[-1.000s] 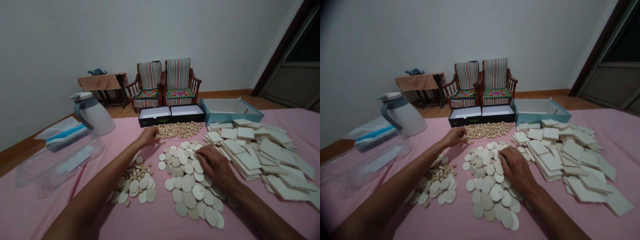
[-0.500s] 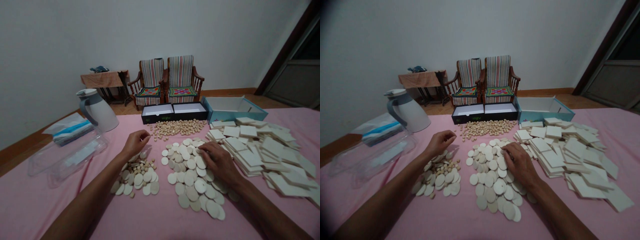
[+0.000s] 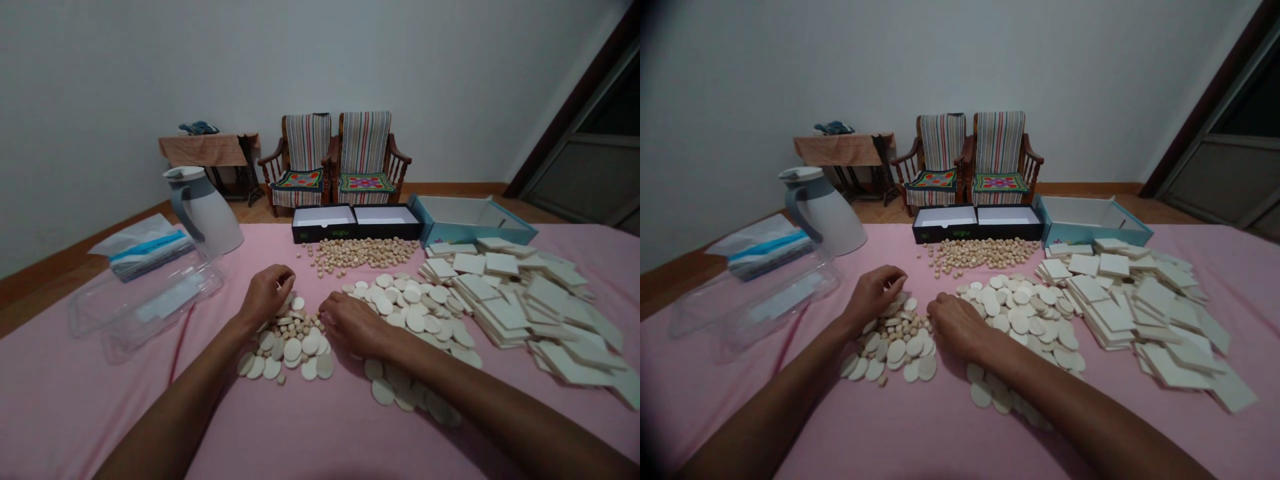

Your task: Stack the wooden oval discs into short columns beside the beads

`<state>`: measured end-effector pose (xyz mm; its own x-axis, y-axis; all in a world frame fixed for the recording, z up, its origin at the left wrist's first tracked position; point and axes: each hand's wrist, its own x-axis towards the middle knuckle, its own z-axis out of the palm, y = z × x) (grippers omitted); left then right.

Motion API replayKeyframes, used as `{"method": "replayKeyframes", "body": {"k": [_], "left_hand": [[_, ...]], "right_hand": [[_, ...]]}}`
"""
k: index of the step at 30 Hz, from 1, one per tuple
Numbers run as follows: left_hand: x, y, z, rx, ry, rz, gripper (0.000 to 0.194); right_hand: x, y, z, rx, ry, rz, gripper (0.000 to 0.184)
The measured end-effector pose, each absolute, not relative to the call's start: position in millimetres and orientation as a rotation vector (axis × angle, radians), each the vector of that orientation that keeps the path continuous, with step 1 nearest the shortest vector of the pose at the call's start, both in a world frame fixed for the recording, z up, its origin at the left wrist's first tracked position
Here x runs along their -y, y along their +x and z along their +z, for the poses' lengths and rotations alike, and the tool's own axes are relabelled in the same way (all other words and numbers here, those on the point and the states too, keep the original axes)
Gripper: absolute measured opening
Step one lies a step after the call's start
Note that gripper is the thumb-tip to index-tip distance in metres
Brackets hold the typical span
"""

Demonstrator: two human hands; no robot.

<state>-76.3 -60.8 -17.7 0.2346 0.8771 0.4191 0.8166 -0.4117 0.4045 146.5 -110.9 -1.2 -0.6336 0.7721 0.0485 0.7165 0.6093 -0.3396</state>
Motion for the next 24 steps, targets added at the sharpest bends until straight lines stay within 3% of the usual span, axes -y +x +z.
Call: {"method": "replayKeyframes", "body": {"k": [19, 24], "left_hand": [[46.7, -84.9, -41.9, -1.820, 2.282, 0.688, 0.013], [44.2, -84.3, -44.2, -1.743, 2.273, 0.711, 0.014]], "right_hand": [[83.2, 124.3, -16.7, 2.717, -1.365, 0.396, 0.018], [45.5, 140.1, 2.1, 2.623, -1.521, 0.190, 0.029]]}}
